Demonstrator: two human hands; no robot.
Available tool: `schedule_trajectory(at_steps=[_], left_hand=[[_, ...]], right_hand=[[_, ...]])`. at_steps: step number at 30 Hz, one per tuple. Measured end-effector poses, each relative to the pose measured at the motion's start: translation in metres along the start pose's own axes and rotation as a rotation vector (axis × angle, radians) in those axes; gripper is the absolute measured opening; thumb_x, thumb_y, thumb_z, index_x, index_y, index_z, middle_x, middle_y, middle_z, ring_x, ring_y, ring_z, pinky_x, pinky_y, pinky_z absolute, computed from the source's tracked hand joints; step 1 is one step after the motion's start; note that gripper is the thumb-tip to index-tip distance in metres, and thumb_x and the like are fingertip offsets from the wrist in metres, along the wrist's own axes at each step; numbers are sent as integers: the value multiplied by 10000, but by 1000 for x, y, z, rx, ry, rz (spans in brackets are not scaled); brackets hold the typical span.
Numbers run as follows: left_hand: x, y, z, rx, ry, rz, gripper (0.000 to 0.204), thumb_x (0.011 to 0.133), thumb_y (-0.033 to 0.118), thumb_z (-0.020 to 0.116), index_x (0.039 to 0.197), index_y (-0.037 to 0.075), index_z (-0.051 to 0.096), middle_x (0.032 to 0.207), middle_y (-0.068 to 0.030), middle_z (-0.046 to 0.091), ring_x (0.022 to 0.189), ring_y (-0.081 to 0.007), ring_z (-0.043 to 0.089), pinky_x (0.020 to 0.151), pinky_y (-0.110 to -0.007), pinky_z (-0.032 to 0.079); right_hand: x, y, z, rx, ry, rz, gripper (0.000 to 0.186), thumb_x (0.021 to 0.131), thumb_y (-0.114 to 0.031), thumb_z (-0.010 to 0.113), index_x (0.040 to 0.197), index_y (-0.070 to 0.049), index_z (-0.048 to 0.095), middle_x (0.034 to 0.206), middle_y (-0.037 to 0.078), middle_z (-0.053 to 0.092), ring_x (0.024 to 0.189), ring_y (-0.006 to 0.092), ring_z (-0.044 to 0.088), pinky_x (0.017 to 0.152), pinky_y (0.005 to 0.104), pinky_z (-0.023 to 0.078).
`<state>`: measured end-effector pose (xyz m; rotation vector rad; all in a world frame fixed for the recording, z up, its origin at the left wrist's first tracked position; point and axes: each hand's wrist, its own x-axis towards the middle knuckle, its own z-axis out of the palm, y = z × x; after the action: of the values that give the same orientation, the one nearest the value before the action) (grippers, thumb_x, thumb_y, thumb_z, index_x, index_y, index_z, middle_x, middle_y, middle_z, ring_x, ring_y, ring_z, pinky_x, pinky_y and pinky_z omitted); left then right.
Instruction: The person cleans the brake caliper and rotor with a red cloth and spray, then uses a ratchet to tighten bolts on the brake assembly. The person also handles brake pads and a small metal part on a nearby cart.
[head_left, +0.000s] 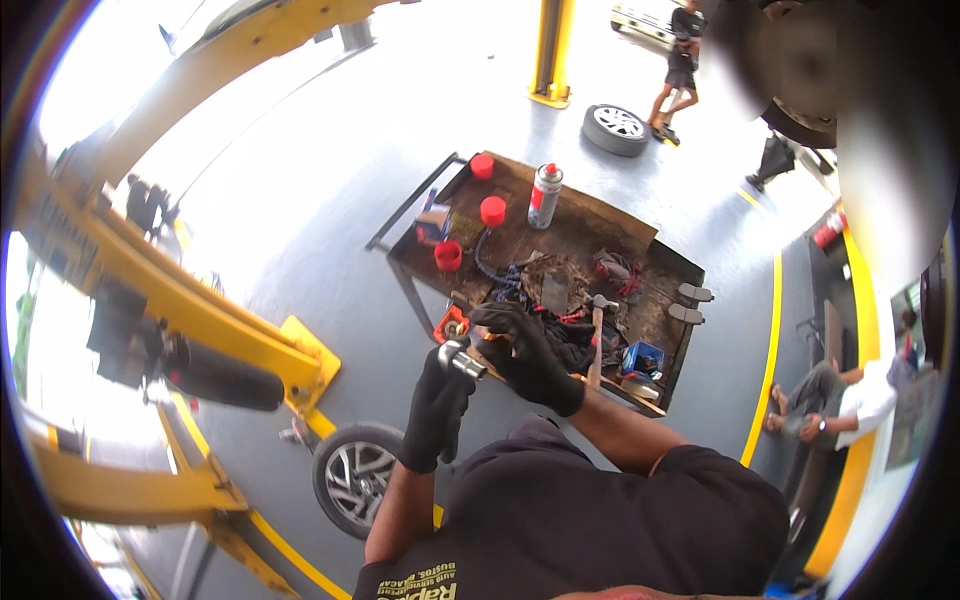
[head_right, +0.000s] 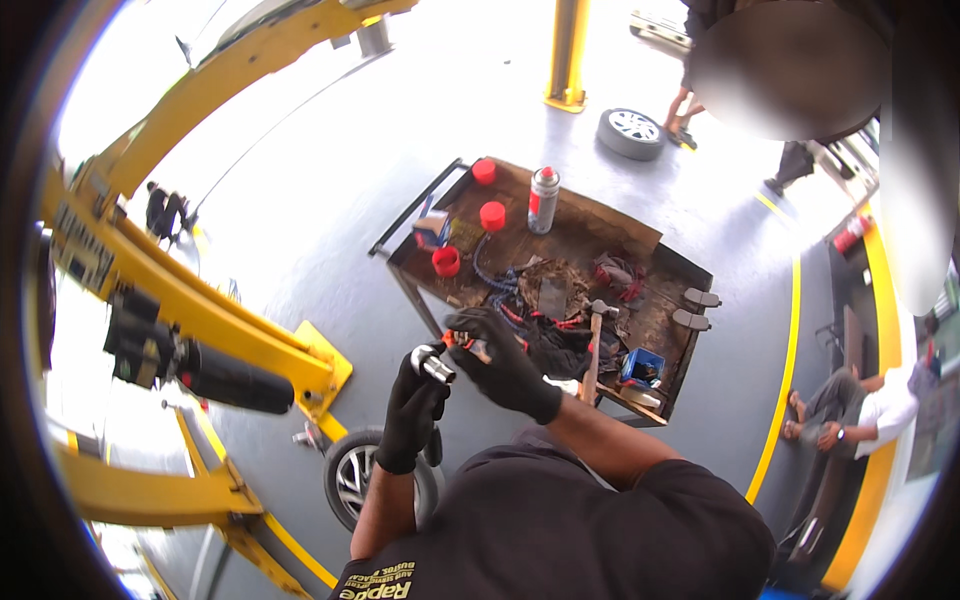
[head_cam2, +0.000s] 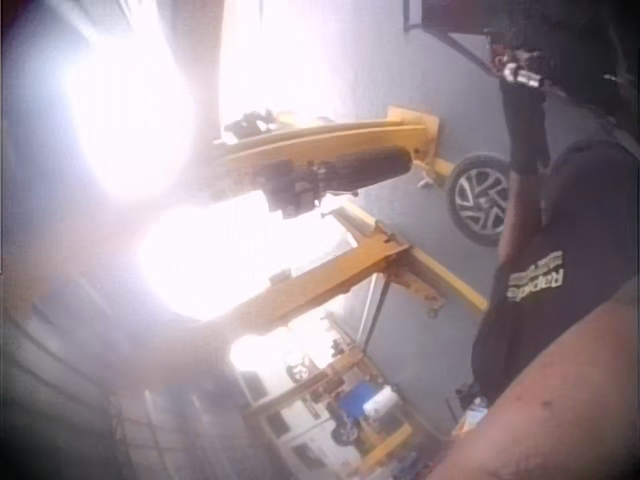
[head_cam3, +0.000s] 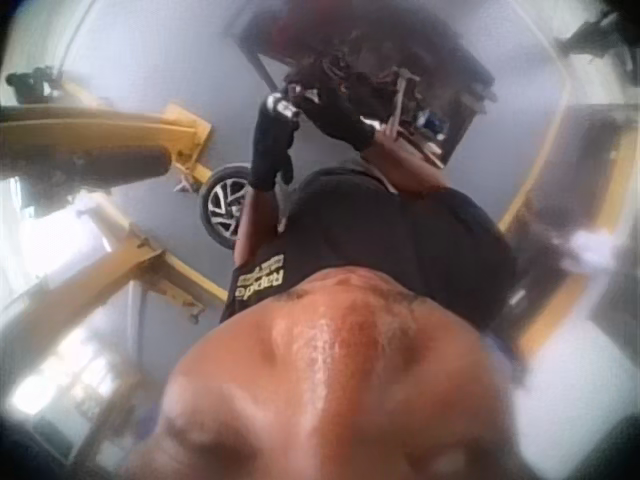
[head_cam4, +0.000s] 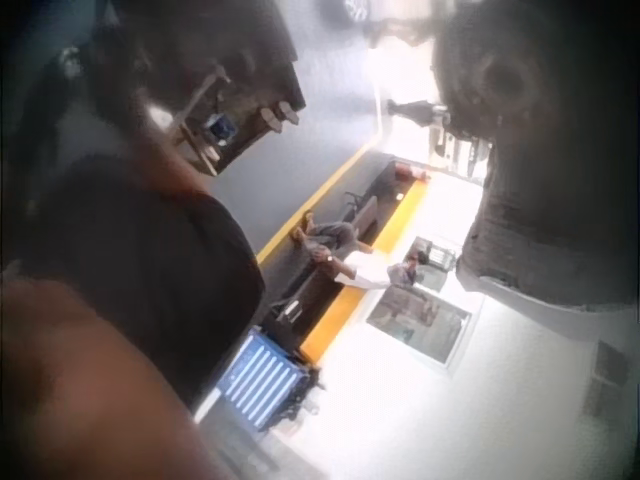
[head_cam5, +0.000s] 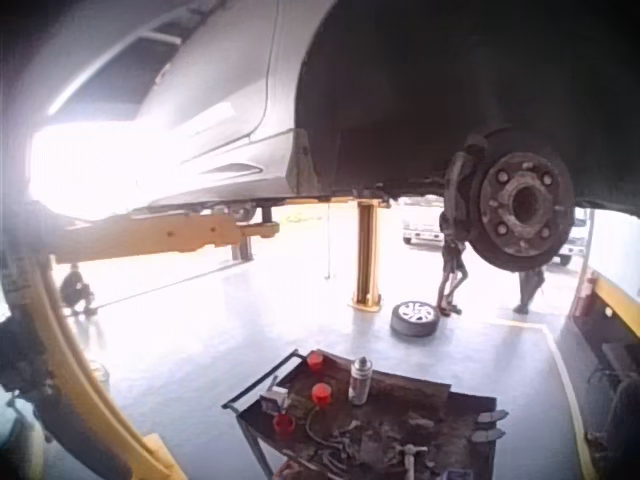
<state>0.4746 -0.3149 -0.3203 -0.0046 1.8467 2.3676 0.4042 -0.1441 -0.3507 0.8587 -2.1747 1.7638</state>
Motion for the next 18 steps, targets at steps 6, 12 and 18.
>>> schedule_trajectory(at_steps=[6, 12, 18], left_hand=[[142, 15, -32, 74, -454, 230, 448, 998, 70, 535, 1444, 26, 522, 958, -26, 605, 722, -57, 484, 616, -223, 405], [303, 70, 67, -28, -634, 325, 314, 1114, 303, 504, 1225, 33, 620, 949, -15, 646, 815, -68, 566, 709, -237, 467], [441, 181, 203, 129, -787, 447, 380, 1101, 399, 479, 1026, 75, 663, 721, 2, 609, 506, -38, 425, 476, -220, 336]], right_hand=[[19, 33, -118, -167, 295, 279, 264, 981, -111, 687, 1218, -7, 632, 1205, 145, 658, 1133, 267, 642, 984, 373, 503], [97, -69, -219, -906, 653, 50, 219, 946, -53, 711, 1154, 5, 676, 1154, 127, 715, 1095, 255, 685, 974, 368, 521], [258, -201, -280, -1898, 451, -463, 355, 933, -126, 734, 1263, -21, 655, 1223, 184, 674, 1121, 340, 661, 983, 428, 512]])
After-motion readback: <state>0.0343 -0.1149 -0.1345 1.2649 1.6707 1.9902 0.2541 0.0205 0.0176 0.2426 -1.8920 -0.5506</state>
